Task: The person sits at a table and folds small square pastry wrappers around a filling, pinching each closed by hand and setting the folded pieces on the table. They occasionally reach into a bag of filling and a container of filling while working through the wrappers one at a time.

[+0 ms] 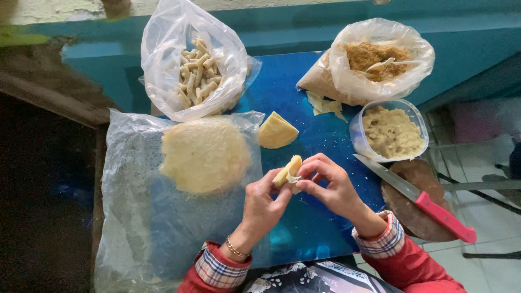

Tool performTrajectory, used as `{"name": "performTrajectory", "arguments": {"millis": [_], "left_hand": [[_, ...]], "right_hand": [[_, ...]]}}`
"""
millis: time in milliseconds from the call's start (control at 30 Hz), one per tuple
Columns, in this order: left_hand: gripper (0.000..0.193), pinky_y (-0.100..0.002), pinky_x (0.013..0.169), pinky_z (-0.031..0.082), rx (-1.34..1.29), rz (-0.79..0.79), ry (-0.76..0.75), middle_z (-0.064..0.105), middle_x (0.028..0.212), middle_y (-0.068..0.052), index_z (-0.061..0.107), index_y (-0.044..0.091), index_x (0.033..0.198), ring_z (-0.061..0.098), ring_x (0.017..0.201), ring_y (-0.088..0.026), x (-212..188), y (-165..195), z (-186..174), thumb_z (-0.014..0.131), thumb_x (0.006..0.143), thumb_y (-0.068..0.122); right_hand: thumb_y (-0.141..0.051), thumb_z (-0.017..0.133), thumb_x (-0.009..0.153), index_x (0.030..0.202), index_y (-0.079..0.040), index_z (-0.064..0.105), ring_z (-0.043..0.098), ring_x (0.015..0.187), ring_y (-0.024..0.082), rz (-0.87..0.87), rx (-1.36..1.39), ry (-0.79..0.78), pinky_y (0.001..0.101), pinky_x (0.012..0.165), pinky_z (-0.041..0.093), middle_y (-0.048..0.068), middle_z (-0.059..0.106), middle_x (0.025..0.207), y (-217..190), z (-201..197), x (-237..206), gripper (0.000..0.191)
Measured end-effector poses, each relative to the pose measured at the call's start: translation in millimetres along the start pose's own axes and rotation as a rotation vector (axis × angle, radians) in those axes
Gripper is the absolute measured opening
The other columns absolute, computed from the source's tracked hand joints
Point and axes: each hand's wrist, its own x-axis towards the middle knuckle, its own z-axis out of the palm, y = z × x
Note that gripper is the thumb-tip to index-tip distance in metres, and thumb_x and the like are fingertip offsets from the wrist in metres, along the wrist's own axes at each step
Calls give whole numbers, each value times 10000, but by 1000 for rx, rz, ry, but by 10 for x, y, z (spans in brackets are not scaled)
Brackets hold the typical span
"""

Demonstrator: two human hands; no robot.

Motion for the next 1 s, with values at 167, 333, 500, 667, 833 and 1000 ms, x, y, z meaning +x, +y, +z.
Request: {"name": "performTrajectory", "arguments": {"millis": [167, 333, 500, 667, 833, 1000], "left_hand": [[273, -258, 661, 607, 76, 29, 26, 787, 882, -68, 716, 25, 1167, 758, 758, -78, 7, -40, 5, 712, 903, 94], [272, -239, 639, 583, 2, -60, 34, 786, 852, -40, 718, 15, 1164, 718, 731, -46, 5, -47, -9, 700, 905, 95], [275, -217, 578, 535, -18, -141, 113, 765, 780, -14, 724, 3, 1151, 660, 659, -22, 34, -46, -50, 691, 895, 99], [268, -215, 651, 551, -145, -79, 189, 750, 876, -9, 708, -12, 1183, 665, 759, -32, 56, -73, -132, 673, 928, 63], [280, -238, 782, 580, -363, -31, 225, 738, 1015, -44, 670, -39, 1232, 699, 888, -81, 57, -93, -222, 635, 961, 18], [264, -265, 800, 600, -400, -14, 252, 736, 1037, -62, 659, -46, 1225, 708, 905, -104, 73, -72, -260, 628, 969, 12]], "right_hand": [[-61, 757, 884, 964, -45, 679, 651, 854, 83, 29, 0, 55, 231, 648, 521, 34, 639, 1069, 35, 38, 1, 113], [-123, 688, 962, 1042, -54, 648, 632, 796, 82, 288, 310, 190, 248, 648, 517, 28, 685, 952, 206, 18, -38, 113], [-147, 628, 991, 1112, -66, 616, 669, 795, 126, 402, 747, 256, 288, 699, 551, 42, 694, 926, 403, -120, 41, 146], [-144, 617, 946, 1099, -82, 643, 675, 837, 150, 359, 798, 364, 310, 723, 549, 44, 724, 980, 417, -252, 99, 167], [-150, 724, 941, 1020, -98, 687, 679, 862, 219, -136, -609, 377, 317, 768, 536, 67, 680, 955, 176, -23, 28, 101], [-212, 789, 810, 931, -101, 700, 659, 848, 264, -274, -886, 35, 375, 718, 520, 50, 669, 938, -119, 121, 89, 187]]}}
